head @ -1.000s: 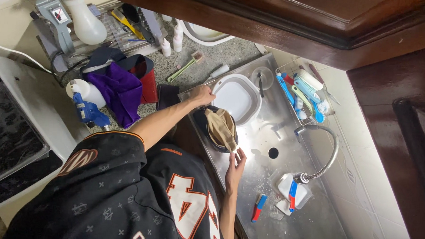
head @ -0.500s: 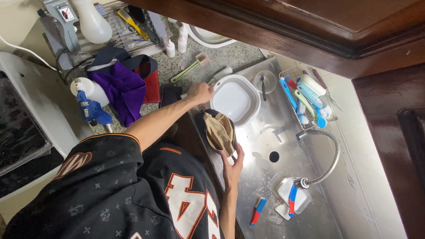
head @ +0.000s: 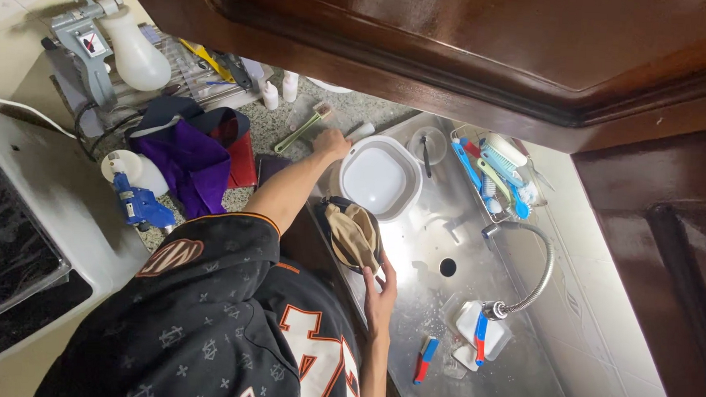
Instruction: The person applies liquid detergent from a white bottle onto a beige cloth and scrubs a small dark pouch with it on a stainless steel sink. They then rinse the pouch under the faucet, set it on the counter, and wash their hands.
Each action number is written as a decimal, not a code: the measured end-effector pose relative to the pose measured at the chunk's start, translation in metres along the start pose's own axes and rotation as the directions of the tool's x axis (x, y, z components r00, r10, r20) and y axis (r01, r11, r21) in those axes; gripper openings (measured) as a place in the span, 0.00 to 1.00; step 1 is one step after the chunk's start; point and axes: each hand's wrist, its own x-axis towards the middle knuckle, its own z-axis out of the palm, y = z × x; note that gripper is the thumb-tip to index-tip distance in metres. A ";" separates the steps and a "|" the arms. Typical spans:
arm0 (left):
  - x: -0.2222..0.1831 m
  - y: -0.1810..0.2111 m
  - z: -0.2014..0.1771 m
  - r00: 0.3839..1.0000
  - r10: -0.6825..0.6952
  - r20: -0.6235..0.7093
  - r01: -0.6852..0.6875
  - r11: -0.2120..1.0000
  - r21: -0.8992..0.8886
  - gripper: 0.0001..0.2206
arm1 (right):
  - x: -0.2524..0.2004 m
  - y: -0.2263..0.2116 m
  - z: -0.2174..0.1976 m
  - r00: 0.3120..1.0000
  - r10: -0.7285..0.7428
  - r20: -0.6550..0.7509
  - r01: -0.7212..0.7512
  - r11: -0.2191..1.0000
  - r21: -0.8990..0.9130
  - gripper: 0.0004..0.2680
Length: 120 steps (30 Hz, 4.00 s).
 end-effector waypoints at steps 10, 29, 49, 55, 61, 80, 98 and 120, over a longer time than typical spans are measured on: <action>0.055 -0.040 0.040 0.974 0.078 0.212 -0.090 0.995 0.045 0.29 | 0.004 0.012 0.004 1.000 -0.005 -0.019 0.006 0.999 0.033 0.22; -0.145 -0.083 -0.166 0.693 0.450 -0.563 -0.306 0.891 0.334 0.11 | 0.012 0.015 0.000 1.000 -0.015 0.008 0.014 0.999 0.043 0.20; -0.062 -0.136 -0.161 0.735 0.279 -0.619 -0.173 0.959 0.226 0.12 | 0.009 0.019 -0.004 0.998 -0.048 0.044 0.049 0.999 -0.017 0.21; -0.109 -0.117 -0.162 0.719 0.216 -0.660 -0.140 0.976 0.167 0.26 | 0.005 0.018 -0.004 0.995 -0.072 0.063 0.072 0.997 -0.002 0.21; -0.183 -0.114 -0.115 0.638 0.270 -0.721 -0.311 0.947 0.079 0.25 | 0.005 0.020 -0.003 0.996 -0.063 0.060 0.063 0.998 0.004 0.21; -0.254 -0.035 -0.053 0.782 0.520 -0.344 -0.623 0.682 -0.384 0.12 | 0.003 0.020 -0.009 0.985 -0.174 0.002 0.174 0.983 -0.055 0.23; -0.288 -0.017 -0.055 0.665 0.691 -0.284 -0.747 0.623 -0.233 0.08 | -0.012 0.041 -0.017 0.956 -0.247 -0.159 0.228 0.966 -0.124 0.17; -0.373 0.050 0.007 0.442 0.837 0.323 -0.769 0.538 -0.344 0.07 | -0.130 0.102 -0.089 0.810 0.043 -0.584 0.028 0.993 0.112 0.18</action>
